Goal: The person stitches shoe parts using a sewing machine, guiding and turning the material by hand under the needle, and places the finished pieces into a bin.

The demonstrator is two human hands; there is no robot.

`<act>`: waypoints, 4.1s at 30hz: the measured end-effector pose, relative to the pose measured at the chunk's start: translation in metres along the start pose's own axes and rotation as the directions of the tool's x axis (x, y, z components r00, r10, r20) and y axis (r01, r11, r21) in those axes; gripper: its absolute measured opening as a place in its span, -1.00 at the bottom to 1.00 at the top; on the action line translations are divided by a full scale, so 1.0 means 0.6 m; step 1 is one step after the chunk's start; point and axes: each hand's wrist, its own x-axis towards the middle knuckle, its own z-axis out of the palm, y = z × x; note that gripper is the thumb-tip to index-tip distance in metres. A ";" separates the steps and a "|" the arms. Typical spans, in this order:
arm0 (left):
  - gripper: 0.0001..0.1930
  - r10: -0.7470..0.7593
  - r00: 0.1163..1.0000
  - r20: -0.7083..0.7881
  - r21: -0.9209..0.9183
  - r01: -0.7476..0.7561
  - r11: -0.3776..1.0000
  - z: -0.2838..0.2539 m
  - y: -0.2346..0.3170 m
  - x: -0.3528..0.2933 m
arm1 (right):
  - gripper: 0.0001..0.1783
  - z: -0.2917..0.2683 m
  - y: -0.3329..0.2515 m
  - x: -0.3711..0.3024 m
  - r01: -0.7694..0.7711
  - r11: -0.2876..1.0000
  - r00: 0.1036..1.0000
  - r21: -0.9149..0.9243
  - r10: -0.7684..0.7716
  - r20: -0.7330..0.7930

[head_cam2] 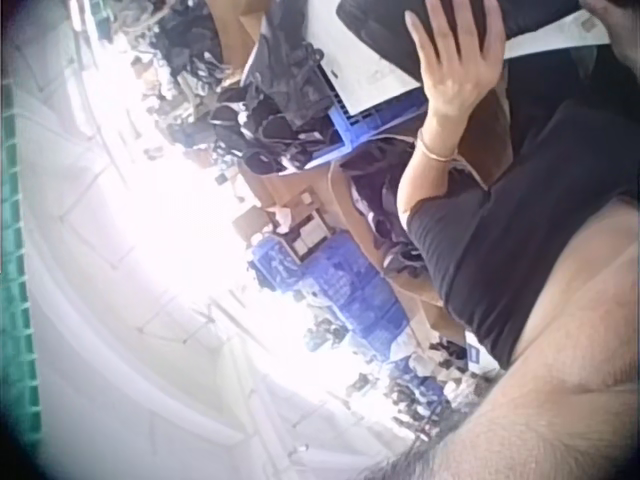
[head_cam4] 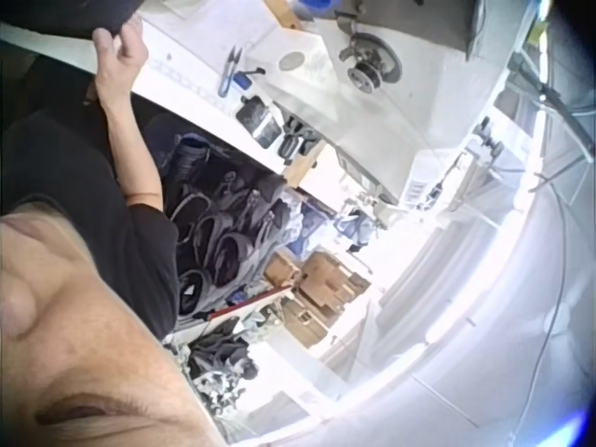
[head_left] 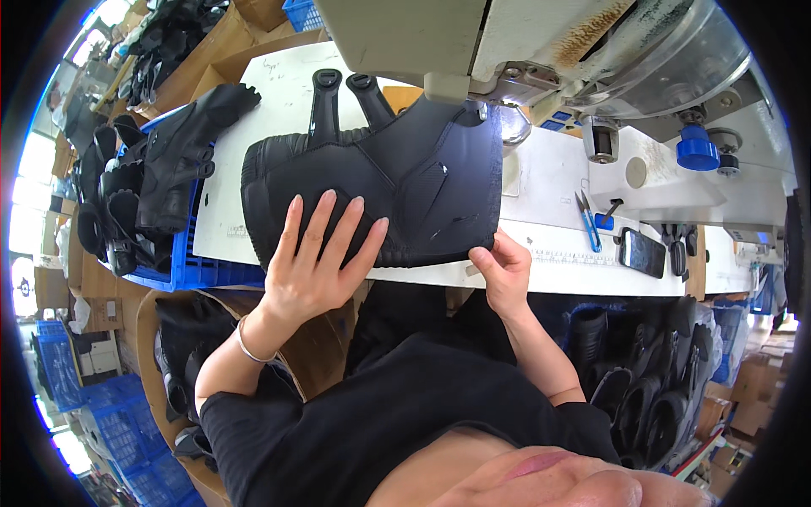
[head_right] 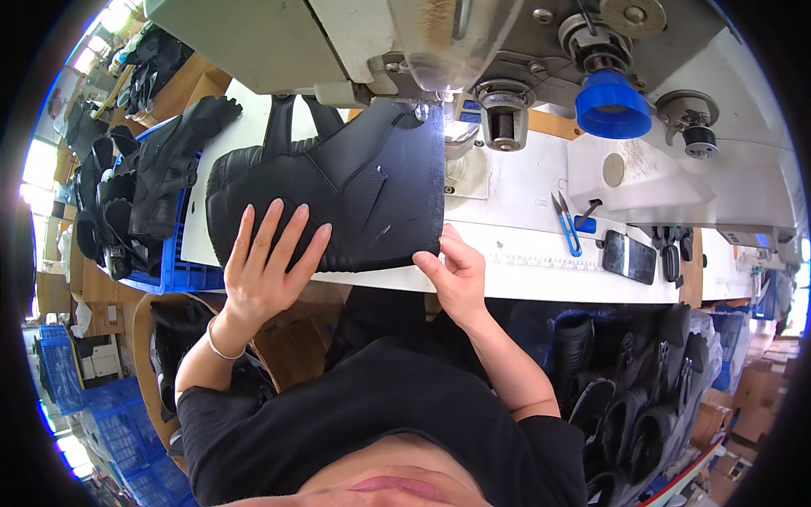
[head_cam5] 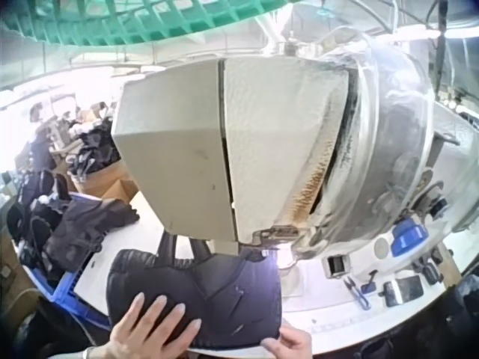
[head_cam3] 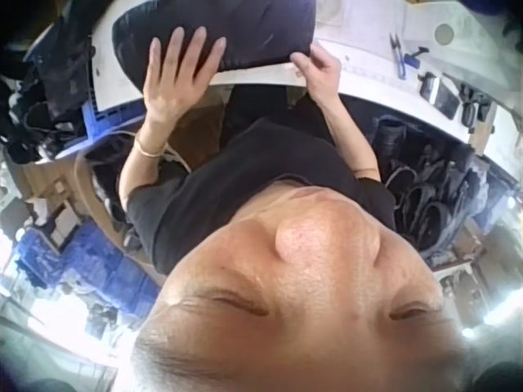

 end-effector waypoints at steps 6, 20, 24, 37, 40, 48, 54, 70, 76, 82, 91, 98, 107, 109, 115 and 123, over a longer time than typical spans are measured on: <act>-0.60 0.001 1.000 -0.005 -0.059 -0.001 0.998 0.000 -0.017 0.015 | -0.87 0.011 -0.006 0.007 0.013 0.999 1.000 -0.035 -0.014 -0.017; -0.58 0.013 0.999 0.046 -0.068 -0.010 0.998 -0.012 -0.035 0.057 | -0.89 0.009 -0.018 0.042 -0.020 0.999 0.996 0.049 0.024 -0.086; -0.51 0.004 0.996 0.091 -0.077 0.003 0.997 -0.018 -0.039 0.073 | -0.88 0.008 -0.033 0.060 -0.029 0.998 0.996 0.046 0.033 -0.088; -0.34 0.041 0.984 0.173 -0.184 -0.008 0.983 0.011 -0.110 0.128 | -0.79 0.031 -0.045 0.119 0.037 0.995 0.988 0.091 -0.023 -0.153; -0.35 0.030 0.975 0.219 -0.191 0.012 0.982 0.018 -0.118 0.137 | -0.80 0.025 -0.046 0.130 0.017 0.999 0.984 0.040 -0.009 -0.176; -0.47 0.008 0.981 0.195 -0.270 0.046 0.962 0.030 -0.141 0.164 | -0.81 0.003 -0.022 0.078 0.062 0.979 0.942 -0.193 -0.121 -0.314; -0.55 -0.022 0.954 0.298 -0.270 0.106 0.957 0.028 -0.156 0.182 | -0.79 -0.031 0.032 0.016 -0.080 0.972 0.951 -0.223 0.008 -0.310; -0.44 -0.007 0.951 0.309 0.004 0.006 1.000 0.013 -0.145 0.125 | -0.81 -0.060 0.085 -0.012 -0.065 0.865 0.968 -0.498 -0.066 -0.242; -0.50 -0.438 0.899 -0.031 0.172 0.436 0.883 -0.144 -0.211 -0.105 | -0.79 -0.062 0.091 -0.015 -0.127 0.809 0.972 -0.573 -0.013 -0.234; -0.46 -0.732 0.601 -0.323 0.808 0.577 0.117 -0.355 -0.189 -0.424 | -0.76 -0.063 0.098 -0.015 -0.083 0.766 0.987 -0.637 -0.026 -0.159; -0.50 -0.971 -0.238 0.004 0.977 0.208 -0.047 -0.231 0.120 -0.839 | -0.75 -0.058 0.092 -0.020 -0.101 0.769 0.986 -0.632 -0.006 -0.165; -0.26 -0.987 -0.158 -0.041 0.814 0.567 -0.125 -0.217 0.056 -0.778 | -0.77 -0.048 0.082 -0.020 -0.054 0.728 0.989 -0.683 -0.058 -0.139; -0.68 -0.991 0.004 0.132 0.109 0.994 0.019 -0.095 -0.039 -0.497 | -0.80 -0.043 0.081 -0.016 -0.073 0.723 0.985 -0.687 -0.057 -0.165; -0.57 -0.994 0.101 -0.035 -0.250 0.962 0.106 -0.038 -0.138 -0.448 | -0.81 -0.045 0.080 -0.017 -0.051 0.727 0.988 -0.685 -0.062 -0.139; -0.50 -0.794 -0.314 0.521 -0.847 -0.072 -0.527 0.118 -0.419 -0.370 | -0.81 -0.046 0.080 -0.019 -0.072 0.769 0.982 -0.636 -0.057 -0.180; -0.61 -0.969 -0.166 0.180 -0.971 0.125 -0.202 0.011 -0.303 -0.312 | -0.84 -0.007 0.041 -0.005 -0.072 0.726 0.988 -0.684 -0.045 -0.151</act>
